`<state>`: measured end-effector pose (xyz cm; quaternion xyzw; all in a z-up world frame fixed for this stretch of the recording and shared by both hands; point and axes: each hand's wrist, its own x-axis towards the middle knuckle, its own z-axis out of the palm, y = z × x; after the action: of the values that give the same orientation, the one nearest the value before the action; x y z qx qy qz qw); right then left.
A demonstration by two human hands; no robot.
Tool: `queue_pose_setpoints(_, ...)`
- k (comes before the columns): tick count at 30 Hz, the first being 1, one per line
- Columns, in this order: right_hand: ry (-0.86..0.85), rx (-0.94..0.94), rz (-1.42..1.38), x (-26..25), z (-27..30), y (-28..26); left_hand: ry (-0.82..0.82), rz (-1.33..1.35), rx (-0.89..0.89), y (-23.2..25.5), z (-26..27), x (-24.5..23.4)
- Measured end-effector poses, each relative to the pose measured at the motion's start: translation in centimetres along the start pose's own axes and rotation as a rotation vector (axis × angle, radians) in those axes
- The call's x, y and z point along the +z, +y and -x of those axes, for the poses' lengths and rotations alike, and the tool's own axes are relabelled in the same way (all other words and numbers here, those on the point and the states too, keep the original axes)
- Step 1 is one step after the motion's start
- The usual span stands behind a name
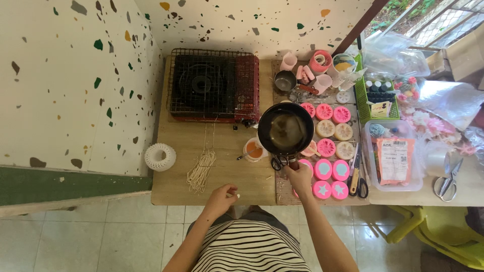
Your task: Mixing fragrance oils and pouring liquid into silicone flower molds to make candles.
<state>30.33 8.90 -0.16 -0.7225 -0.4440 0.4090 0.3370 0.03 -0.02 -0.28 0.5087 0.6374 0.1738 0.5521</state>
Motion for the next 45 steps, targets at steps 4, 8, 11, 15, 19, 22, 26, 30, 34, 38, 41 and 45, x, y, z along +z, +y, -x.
queue_pose_setpoints(4, 0.028, -0.004, 0.068, 0.0, 0.0, 0.4, 0.004, -0.004, 0.010, -0.4, 0.0, 0.3)
queue_pose_setpoints(8, 0.033, 0.023, 0.127, -0.2, 0.3, -0.6, 0.007, 0.002, 0.022, -0.8, -0.2, 0.4)
queue_pose_setpoints(11, 0.023, 0.008, 0.118, -0.3, 0.2, -0.4, 0.007, 0.012, 0.030, -1.0, -0.3, 0.5)
queue_pose_setpoints(15, 0.048, -0.027, 0.183, -0.5, 0.0, 0.1, -0.004, 0.003, 0.020, -0.6, 0.0, 0.4)
queue_pose_setpoints(19, 0.002, 0.028, 0.087, -0.6, -0.3, 0.2, -0.022, 0.010, -0.011, 0.0, 0.1, 0.1)
queue_pose_setpoints(22, -0.082, 0.090, -0.057, -0.9, -1.1, 1.2, -0.029, 0.027, -0.010, -0.5, -0.1, 0.2)
queue_pose_setpoints(26, -0.237, 0.173, -0.222, -1.8, -0.8, -1.3, -0.032, 0.020, 0.004, -1.0, -0.3, 0.1)
queue_pose_setpoints(30, -0.243, 0.129, -0.245, -2.5, -1.3, -3.7, -0.022, 0.028, -0.010, -1.4, 0.1, -0.4)
queue_pose_setpoints(34, -0.289, 0.118, -0.167, -2.6, -1.7, -9.3, -0.013, 0.071, 0.001, -2.2, 0.7, -1.0)
queue_pose_setpoints(38, -0.306, 0.096, -0.074, -0.5, -3.4, -12.9, -0.008, 0.091, -0.001, -2.3, 1.4, -2.0)
queue_pose_setpoints(41, -0.455, 0.137, -0.199, 2.8, -5.5, -13.5, -0.042, 0.087, -0.018, -3.5, 1.4, -2.6)
queue_pose_setpoints(45, -0.498, 0.097, -0.272, 8.7, -8.5, -13.5, -0.173, 0.105, -0.044, -5.5, 2.8, -3.6)
